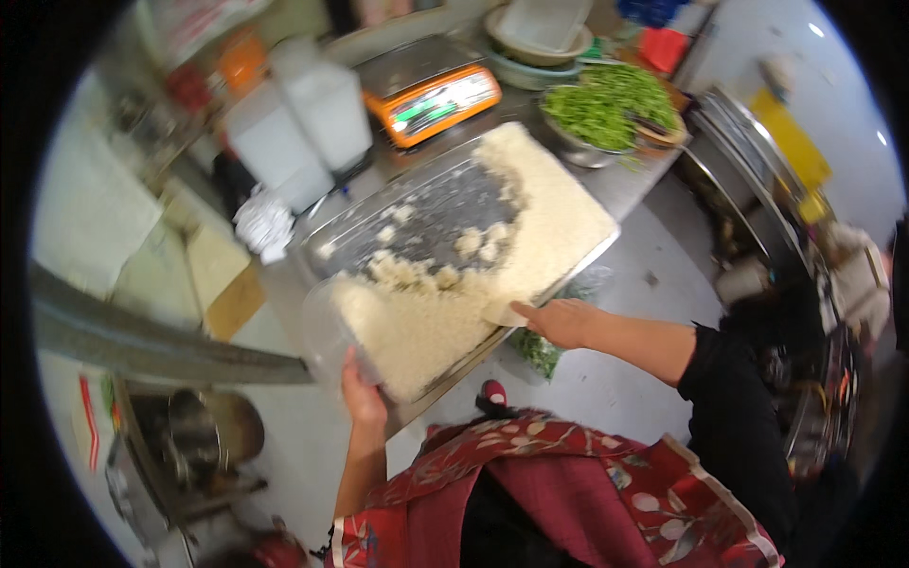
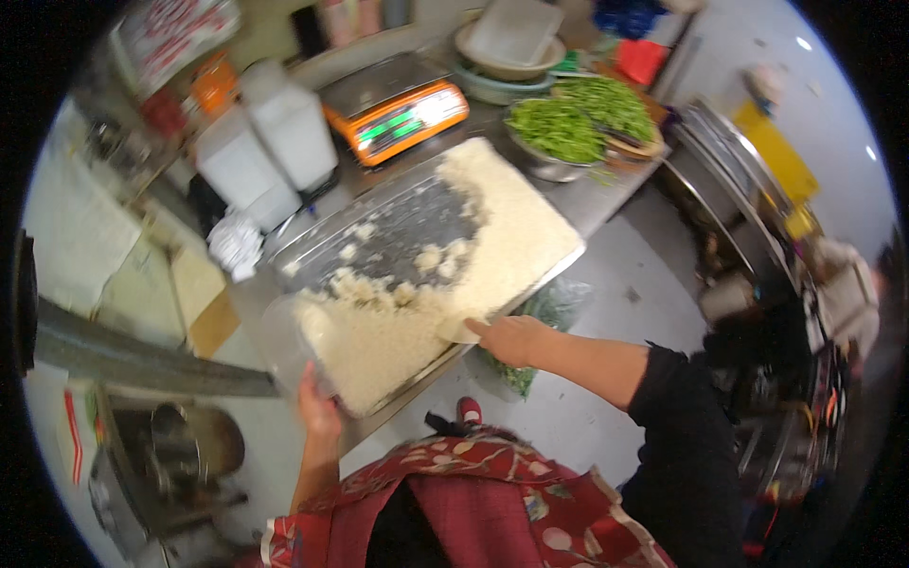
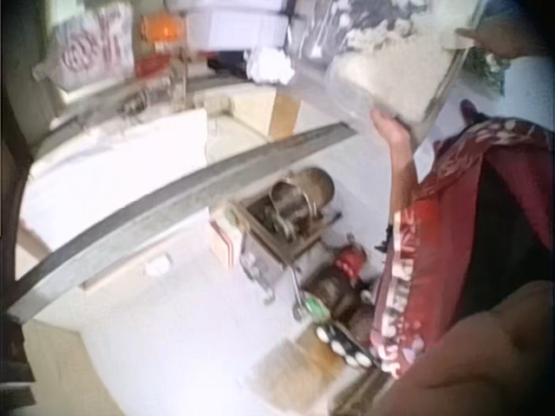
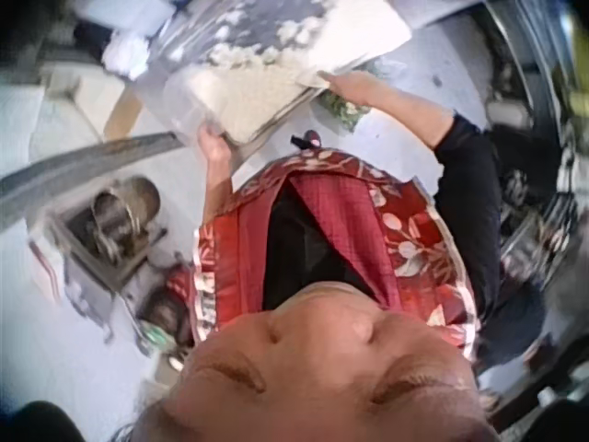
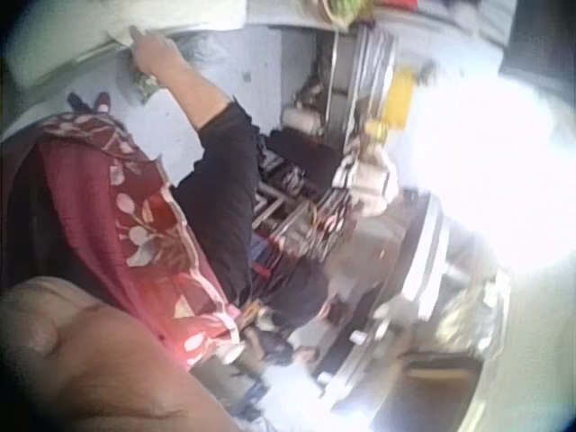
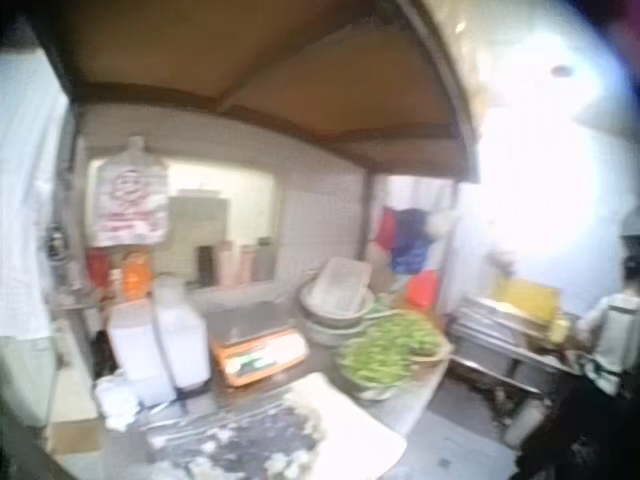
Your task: The person scoops cooked rice from a large tray into small plastic containers using a rice paddle, then weighs each container on a digital scale. The person also rinses the paddle at a sink and places filled containers into a tray of black bowls.
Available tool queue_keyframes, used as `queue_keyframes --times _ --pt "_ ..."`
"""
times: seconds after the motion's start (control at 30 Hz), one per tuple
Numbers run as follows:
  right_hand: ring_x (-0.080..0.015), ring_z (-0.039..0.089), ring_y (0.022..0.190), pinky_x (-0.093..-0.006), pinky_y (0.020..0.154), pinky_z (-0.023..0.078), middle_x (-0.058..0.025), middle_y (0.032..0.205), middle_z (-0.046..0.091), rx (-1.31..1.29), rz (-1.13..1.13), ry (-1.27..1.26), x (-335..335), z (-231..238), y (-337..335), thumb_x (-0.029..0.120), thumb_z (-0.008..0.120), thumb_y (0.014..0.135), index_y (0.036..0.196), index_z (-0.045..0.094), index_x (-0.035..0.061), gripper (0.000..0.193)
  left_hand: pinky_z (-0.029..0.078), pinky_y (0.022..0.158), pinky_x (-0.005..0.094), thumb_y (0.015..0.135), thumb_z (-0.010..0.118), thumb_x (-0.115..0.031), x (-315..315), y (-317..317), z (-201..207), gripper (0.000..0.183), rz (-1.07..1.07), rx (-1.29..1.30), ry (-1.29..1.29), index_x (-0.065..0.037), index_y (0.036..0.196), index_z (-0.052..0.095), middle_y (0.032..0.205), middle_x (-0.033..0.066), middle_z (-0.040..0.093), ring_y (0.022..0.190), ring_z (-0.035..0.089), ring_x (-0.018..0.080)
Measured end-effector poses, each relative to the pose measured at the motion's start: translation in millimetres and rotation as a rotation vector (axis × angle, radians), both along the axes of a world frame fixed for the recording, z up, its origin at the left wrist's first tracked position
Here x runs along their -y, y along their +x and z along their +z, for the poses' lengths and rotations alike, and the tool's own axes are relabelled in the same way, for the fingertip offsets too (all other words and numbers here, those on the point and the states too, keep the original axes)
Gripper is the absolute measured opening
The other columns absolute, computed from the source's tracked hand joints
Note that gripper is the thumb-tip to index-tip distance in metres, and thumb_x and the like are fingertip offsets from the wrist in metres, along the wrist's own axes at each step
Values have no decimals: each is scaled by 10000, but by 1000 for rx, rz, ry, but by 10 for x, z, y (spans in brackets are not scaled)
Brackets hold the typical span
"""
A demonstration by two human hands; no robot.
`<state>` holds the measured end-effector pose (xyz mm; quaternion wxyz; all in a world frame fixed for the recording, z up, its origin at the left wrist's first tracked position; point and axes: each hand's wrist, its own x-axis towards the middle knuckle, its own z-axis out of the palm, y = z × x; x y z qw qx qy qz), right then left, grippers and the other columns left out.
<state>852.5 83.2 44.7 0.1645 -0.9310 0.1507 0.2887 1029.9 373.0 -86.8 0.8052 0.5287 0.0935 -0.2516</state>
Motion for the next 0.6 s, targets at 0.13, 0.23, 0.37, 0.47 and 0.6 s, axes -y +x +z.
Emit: queue_keyframes --times 0.13,0.23,0.37,0.47,0.6 --pt "-369 602 824 -445 726 460 -225 852 615 -30 8 34 84 -147 195 242 393 909 1391 246 161 510 316 1009 339 922 379 -258 -46 -94 -98 492 9 121 7 4 1337 355 1325 113 420 1202 405 217" --pt "-398 588 841 -456 749 454 -241 868 608 4 -4 65 196 -273 381 248 392 903 1395 237 179 520 353 972 326 930 366 -259 44 -214 18 494 53 139 128 11 1342 343 1292 106 448 1149 448 205" --pt "-403 588 862 -442 766 460 -242 911 613 126 19 88 384 -452 758 248 385 905 1380 273 204 490 395 919 309 930 376 -272 111 -282 18 509 51 127 139 16 1347 331 1220 90 487 1070 492 183" --pt "-397 588 882 -438 781 461 -243 939 610 102 -9 104 546 -553 1348 251 389 905 1375 279 193 486 391 922 313 923 375 -261 67 -360 -124 512 31 107 150 16 1351 324 1187 87 490 1060 490 181" --pt "-388 577 930 -430 836 447 -238 1014 599 169 106 -22 932 -298 1878 285 385 918 1371 304 178 473 364 954 326 903 357 -213 232 -298 -83 506 95 100 -39 22 1350 324 1204 110 466 1099 460 200"
